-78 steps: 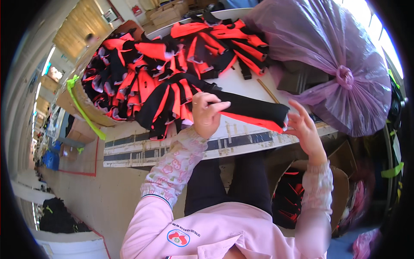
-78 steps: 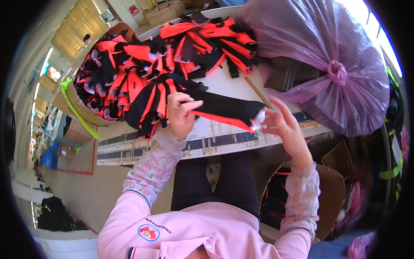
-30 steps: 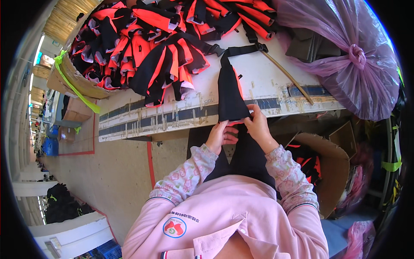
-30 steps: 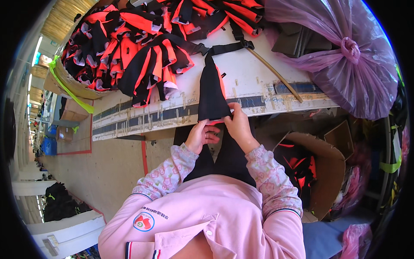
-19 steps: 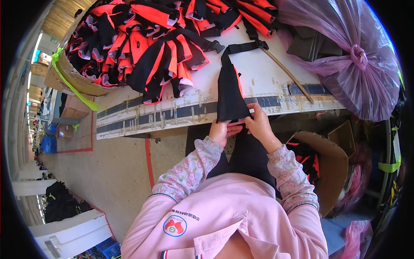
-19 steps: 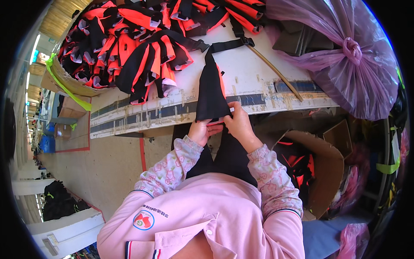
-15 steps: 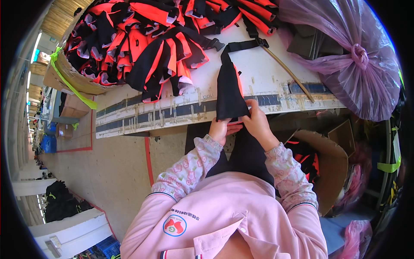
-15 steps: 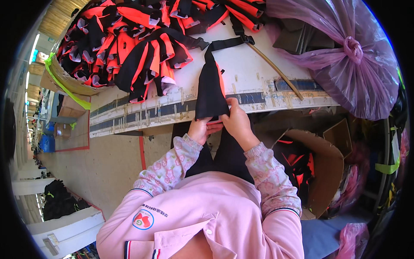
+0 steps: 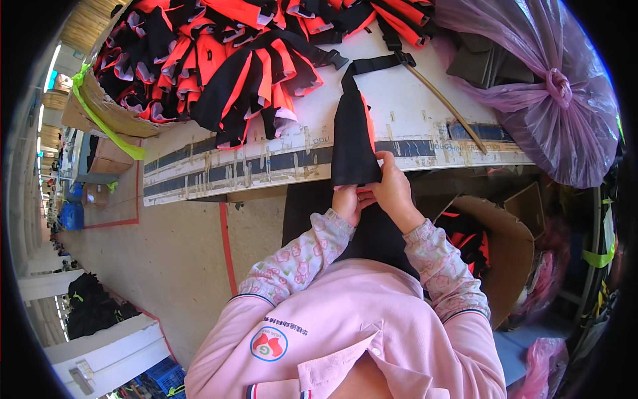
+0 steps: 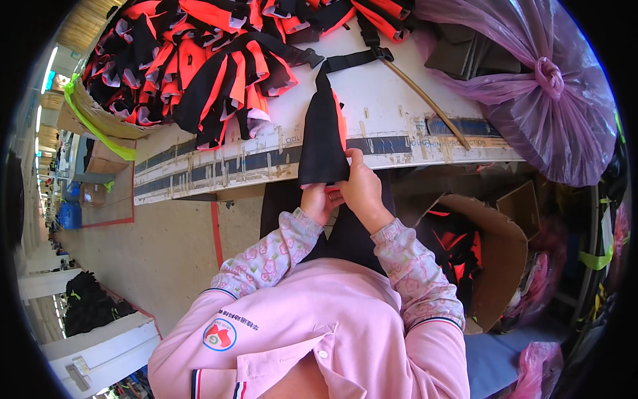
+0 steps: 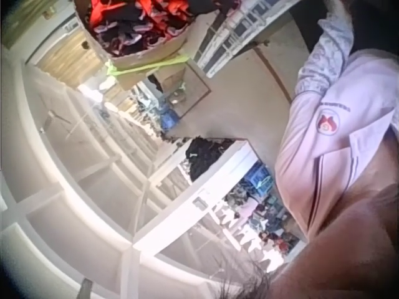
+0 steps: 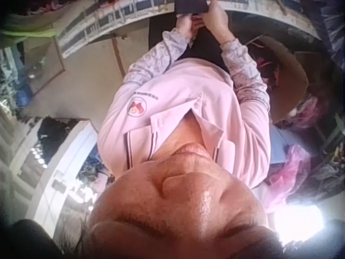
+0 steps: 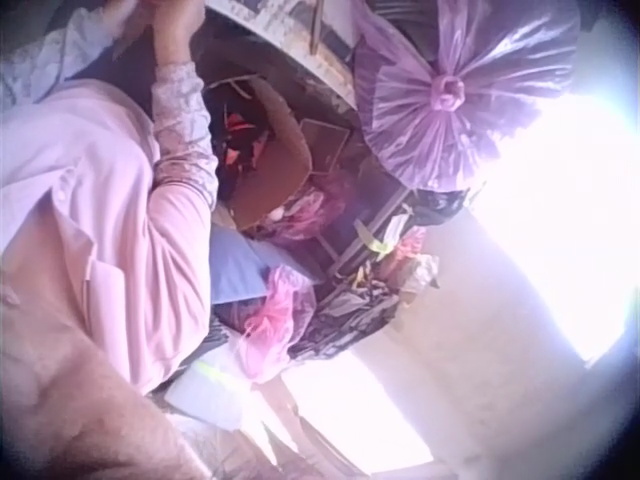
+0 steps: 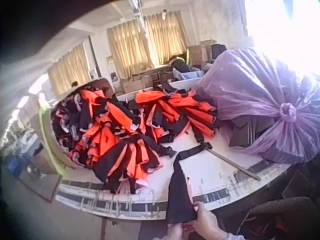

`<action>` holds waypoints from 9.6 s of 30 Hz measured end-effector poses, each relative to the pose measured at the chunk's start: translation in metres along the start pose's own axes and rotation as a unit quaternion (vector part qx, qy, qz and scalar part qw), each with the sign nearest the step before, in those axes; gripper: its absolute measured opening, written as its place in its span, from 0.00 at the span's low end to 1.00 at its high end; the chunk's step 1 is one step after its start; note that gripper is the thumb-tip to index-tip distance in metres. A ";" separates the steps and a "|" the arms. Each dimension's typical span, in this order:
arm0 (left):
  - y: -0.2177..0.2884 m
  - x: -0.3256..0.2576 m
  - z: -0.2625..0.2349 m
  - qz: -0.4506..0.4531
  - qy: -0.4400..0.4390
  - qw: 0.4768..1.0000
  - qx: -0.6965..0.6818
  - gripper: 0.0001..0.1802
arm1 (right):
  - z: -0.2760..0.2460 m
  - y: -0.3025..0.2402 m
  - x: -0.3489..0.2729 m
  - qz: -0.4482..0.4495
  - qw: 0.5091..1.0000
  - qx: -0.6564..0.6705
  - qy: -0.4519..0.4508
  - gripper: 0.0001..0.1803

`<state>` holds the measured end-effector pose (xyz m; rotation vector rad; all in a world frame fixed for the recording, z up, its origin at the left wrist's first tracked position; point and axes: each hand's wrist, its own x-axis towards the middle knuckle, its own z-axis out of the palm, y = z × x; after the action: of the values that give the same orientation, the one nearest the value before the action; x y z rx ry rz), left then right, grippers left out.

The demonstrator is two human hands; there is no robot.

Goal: Assembling components of life jackets by using a wooden rod to turn fabric sleeves inside out and inserting foam.

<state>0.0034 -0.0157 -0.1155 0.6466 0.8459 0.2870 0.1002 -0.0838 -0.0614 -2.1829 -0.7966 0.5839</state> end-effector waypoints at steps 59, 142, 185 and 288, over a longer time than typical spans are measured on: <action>0.006 0.006 -0.001 -0.049 -0.123 0.989 0.059 0.19 | 0.017 0.006 0.074 -0.397 0.885 -0.242 0.023 0.36; -0.031 0.012 0.026 0.068 -0.079 0.992 0.074 0.15 | -0.012 0.013 -0.069 0.271 0.792 0.528 -0.144 0.10; 0.017 0.014 0.014 0.048 -0.113 0.981 0.151 0.20 | -0.205 0.067 0.182 -0.211 0.712 -0.631 0.224 0.18; -0.053 0.048 -0.021 0.091 -0.156 0.981 0.068 0.17 | 0.001 0.008 -0.011 -0.050 0.968 -0.175 -0.174 0.17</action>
<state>0.0175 -0.0250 -0.1887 0.8740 0.5082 0.2856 0.0953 -0.0954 -0.0665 -2.3679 -1.2709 0.8408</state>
